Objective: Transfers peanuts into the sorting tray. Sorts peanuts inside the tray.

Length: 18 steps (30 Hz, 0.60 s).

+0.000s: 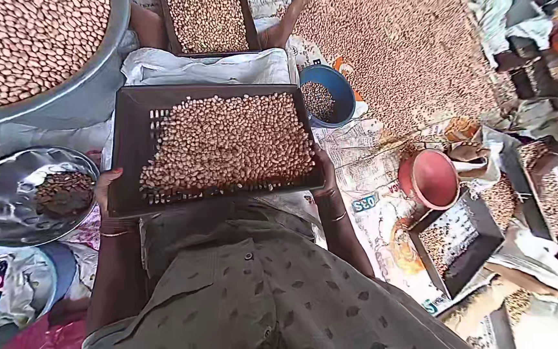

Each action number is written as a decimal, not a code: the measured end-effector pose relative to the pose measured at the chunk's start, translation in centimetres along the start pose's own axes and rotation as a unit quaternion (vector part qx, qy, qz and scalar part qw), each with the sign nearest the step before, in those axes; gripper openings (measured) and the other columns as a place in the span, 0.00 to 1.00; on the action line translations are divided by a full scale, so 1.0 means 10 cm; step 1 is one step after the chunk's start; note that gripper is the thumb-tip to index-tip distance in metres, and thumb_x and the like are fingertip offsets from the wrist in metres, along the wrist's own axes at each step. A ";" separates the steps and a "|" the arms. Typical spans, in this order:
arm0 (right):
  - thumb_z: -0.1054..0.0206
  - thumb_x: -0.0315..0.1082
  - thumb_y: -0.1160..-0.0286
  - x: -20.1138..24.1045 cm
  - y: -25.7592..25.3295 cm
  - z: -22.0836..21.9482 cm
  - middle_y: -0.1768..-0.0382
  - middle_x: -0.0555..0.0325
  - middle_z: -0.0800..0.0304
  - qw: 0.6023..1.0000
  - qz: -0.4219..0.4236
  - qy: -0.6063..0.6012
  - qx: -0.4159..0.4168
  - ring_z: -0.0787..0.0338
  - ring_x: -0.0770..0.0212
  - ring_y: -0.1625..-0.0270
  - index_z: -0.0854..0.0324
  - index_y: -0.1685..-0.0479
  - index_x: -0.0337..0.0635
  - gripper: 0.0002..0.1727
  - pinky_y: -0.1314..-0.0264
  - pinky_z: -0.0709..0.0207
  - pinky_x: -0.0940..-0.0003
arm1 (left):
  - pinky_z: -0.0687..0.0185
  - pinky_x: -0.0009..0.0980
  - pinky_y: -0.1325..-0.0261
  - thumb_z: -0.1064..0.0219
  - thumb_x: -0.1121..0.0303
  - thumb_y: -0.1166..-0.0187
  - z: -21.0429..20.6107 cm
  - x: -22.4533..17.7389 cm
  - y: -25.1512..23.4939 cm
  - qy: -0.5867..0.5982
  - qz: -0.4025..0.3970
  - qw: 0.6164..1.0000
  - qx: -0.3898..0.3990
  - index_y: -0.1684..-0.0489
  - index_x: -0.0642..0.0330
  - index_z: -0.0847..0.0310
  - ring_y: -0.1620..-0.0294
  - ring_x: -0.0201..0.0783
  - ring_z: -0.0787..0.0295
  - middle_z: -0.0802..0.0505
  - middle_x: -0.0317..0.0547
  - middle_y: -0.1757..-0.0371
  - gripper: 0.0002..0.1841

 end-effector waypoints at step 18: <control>0.44 0.33 0.14 0.37 0.49 0.15 0.36 0.47 0.11 0.881 0.197 0.420 -0.093 0.06 0.64 0.46 0.23 0.28 0.27 0.23 0.43 0.10 0.64 | 0.39 0.45 0.10 0.37 0.54 0.17 -0.05 -0.87 0.64 -0.455 -0.228 0.861 -0.009 0.06 0.62 0.52 0.09 0.46 0.40 0.41 0.58 0.07 0.42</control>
Point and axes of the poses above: each hand's wrist, its own y-axis away from the middle knuckle, its own z-axis out of the back of the hand, x = y × z, the point moved 3 cm from there along -y, towards the middle knuckle
